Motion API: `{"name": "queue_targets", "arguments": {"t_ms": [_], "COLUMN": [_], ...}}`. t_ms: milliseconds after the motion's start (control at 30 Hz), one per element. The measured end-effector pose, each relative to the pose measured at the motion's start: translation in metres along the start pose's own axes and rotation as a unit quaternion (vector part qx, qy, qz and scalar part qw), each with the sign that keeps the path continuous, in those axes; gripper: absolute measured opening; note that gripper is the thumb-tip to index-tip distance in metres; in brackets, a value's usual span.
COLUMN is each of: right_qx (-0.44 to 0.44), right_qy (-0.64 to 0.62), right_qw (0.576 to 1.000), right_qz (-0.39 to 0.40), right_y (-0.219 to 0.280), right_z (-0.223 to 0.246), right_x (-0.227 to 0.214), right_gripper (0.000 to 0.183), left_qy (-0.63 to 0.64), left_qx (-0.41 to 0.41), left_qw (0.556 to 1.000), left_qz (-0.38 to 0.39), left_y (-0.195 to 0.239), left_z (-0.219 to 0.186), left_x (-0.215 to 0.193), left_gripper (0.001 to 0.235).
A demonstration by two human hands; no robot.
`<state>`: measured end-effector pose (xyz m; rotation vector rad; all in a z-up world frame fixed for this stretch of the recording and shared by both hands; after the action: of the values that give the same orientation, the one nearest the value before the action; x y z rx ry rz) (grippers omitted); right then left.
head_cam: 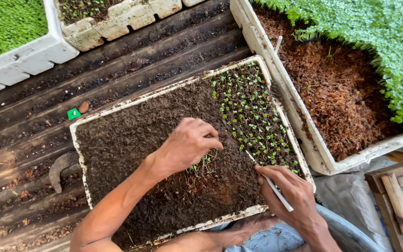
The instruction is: The person uses a small white tool to carefully lift seedlings from a tray and replant them into a new tray filled with soil. The person works methodically, moving seedlings one by one or in small groups to create a new row.
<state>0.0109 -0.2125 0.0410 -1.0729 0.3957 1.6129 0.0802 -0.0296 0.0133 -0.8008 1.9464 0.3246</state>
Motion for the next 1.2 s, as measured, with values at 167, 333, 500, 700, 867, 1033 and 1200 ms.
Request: {"name": "queue_targets", "arguments": {"t_ms": [167, 333, 500, 700, 867, 1033, 1200], "right_qx": [0.003, 0.006, 0.007, 0.001, 0.004, 0.002, 0.005], "right_qy": [-0.014, -0.008, -0.033, -0.039, -0.03, -0.007, -0.012], "right_qw": [0.999, 0.999, 0.998, 0.999, 0.999, 0.999, 1.0], "right_qz": [-0.04, -0.05, -0.052, -0.033, -0.027, -0.047, -0.016], "right_y": [0.003, 0.007, 0.01, 0.01, 0.012, 0.012, 0.012], "right_z": [0.006, 0.002, -0.001, 0.001, -0.001, -0.002, -0.006], "right_x": [-0.013, -0.019, -0.022, -0.017, -0.016, -0.019, -0.006], "right_gripper": [0.02, 0.021, 0.02, 0.025, 0.024, 0.023, 0.029], "left_qy": [-0.029, -0.064, -0.115, -0.049, -0.076, -0.085, -0.12], "left_qx": [0.023, 0.044, -0.015, 0.052, 0.052, 0.038, -0.038], "left_qw": [0.999, 0.997, 0.99, 0.997, 0.995, 0.995, 0.99], "left_qz": [0.034, 0.031, -0.083, 0.037, 0.036, -0.039, -0.055], "left_y": [-0.001, -0.005, -0.001, 0.0, -0.004, -0.002, 0.008], "left_z": [-0.001, -0.002, 0.011, 0.003, 0.003, 0.014, 0.029], "left_x": [0.017, 0.01, -0.02, 0.005, 0.005, -0.013, -0.021], "left_gripper": [0.018, 0.007, 0.014, 0.026, 0.013, 0.022, 0.019]}}
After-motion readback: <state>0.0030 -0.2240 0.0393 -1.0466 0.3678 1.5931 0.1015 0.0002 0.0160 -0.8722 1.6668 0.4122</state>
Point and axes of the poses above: each hand's wrist, its own y-axis away from the middle knuckle, its own x-axis out of the palm, z = x × y, the point moved 9 cm from there along -y, towards the middle knuckle, and after that the axes turned 14 degrees about y, right-handed, at the moved point
